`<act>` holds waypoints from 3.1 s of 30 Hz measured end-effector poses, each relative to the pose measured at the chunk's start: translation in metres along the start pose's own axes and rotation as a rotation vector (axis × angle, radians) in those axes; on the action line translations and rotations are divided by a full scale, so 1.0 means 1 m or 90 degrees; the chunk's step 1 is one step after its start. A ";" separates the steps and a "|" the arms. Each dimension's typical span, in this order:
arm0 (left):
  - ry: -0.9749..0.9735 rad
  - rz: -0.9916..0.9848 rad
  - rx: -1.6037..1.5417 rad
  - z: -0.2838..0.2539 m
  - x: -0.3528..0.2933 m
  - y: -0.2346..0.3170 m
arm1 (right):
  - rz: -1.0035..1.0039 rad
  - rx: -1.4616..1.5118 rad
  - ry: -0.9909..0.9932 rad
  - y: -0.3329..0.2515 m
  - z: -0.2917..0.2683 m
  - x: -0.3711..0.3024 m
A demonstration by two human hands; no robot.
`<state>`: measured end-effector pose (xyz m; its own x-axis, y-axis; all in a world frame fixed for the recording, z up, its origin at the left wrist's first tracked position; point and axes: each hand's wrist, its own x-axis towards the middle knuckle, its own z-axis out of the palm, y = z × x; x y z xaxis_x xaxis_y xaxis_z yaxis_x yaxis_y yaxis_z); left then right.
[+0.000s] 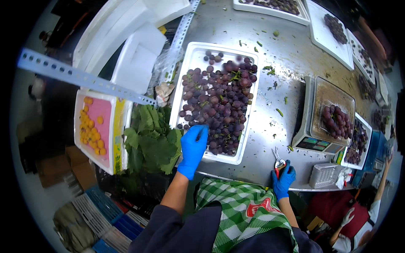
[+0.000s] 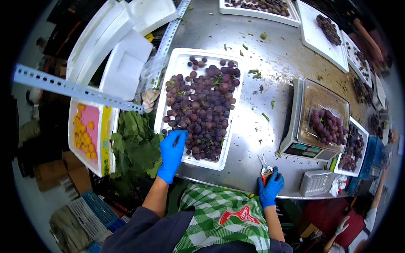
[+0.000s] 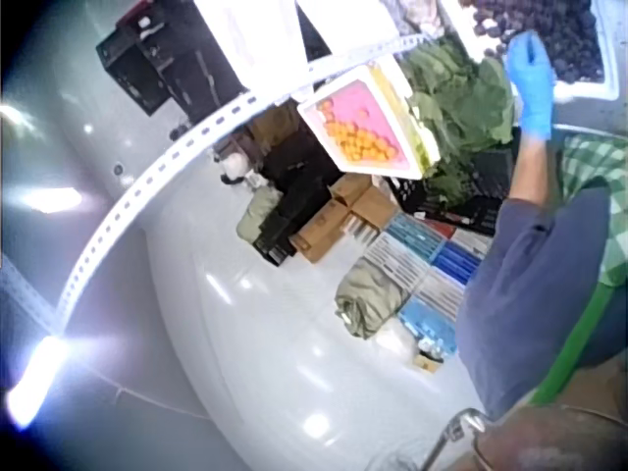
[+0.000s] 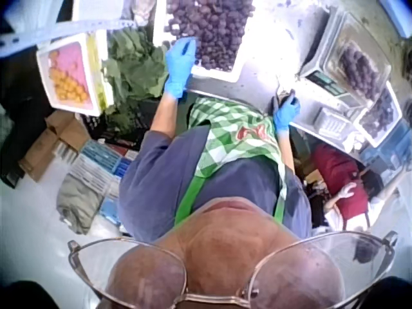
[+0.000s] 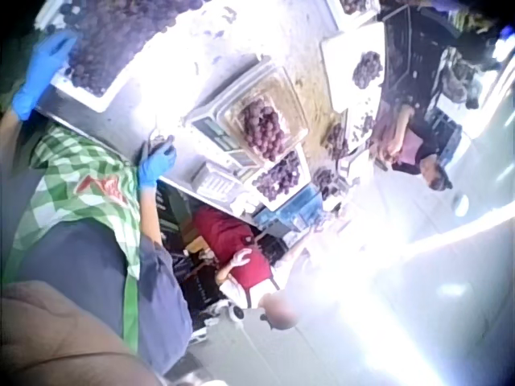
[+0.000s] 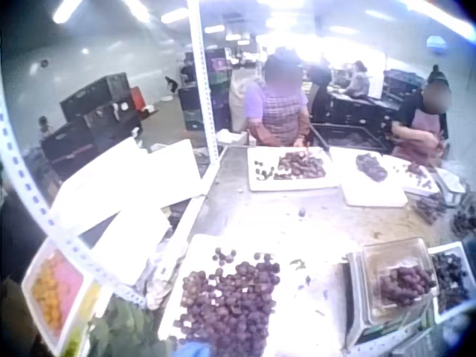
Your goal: The person trims stems from bunches of grapes using shears and places the grapes on a digital scale and into trays.
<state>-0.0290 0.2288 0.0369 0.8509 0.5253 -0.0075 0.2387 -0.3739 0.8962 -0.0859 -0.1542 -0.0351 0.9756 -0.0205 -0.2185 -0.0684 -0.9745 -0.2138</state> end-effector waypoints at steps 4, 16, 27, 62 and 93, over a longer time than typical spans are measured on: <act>-0.006 0.044 -0.002 0.007 0.027 0.002 | -0.036 -0.036 0.127 -0.011 0.007 0.001; -0.015 0.147 0.090 0.026 0.119 0.020 | 0.013 0.004 0.119 -0.007 0.015 -0.003; -0.249 0.199 0.200 0.085 0.234 0.050 | 0.015 0.014 0.134 -0.001 0.018 0.000; -0.326 0.293 0.550 0.102 0.184 0.032 | -0.001 0.028 0.175 -0.001 0.014 0.002; -0.211 0.523 0.372 0.089 0.205 0.055 | 0.009 0.104 0.177 0.000 0.006 0.002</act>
<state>0.2003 0.2478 0.0448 0.9171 -0.2577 0.3042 -0.3550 -0.8751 0.3290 -0.0848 -0.1525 -0.0409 0.9924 -0.1162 0.0403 -0.0934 -0.9252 -0.3677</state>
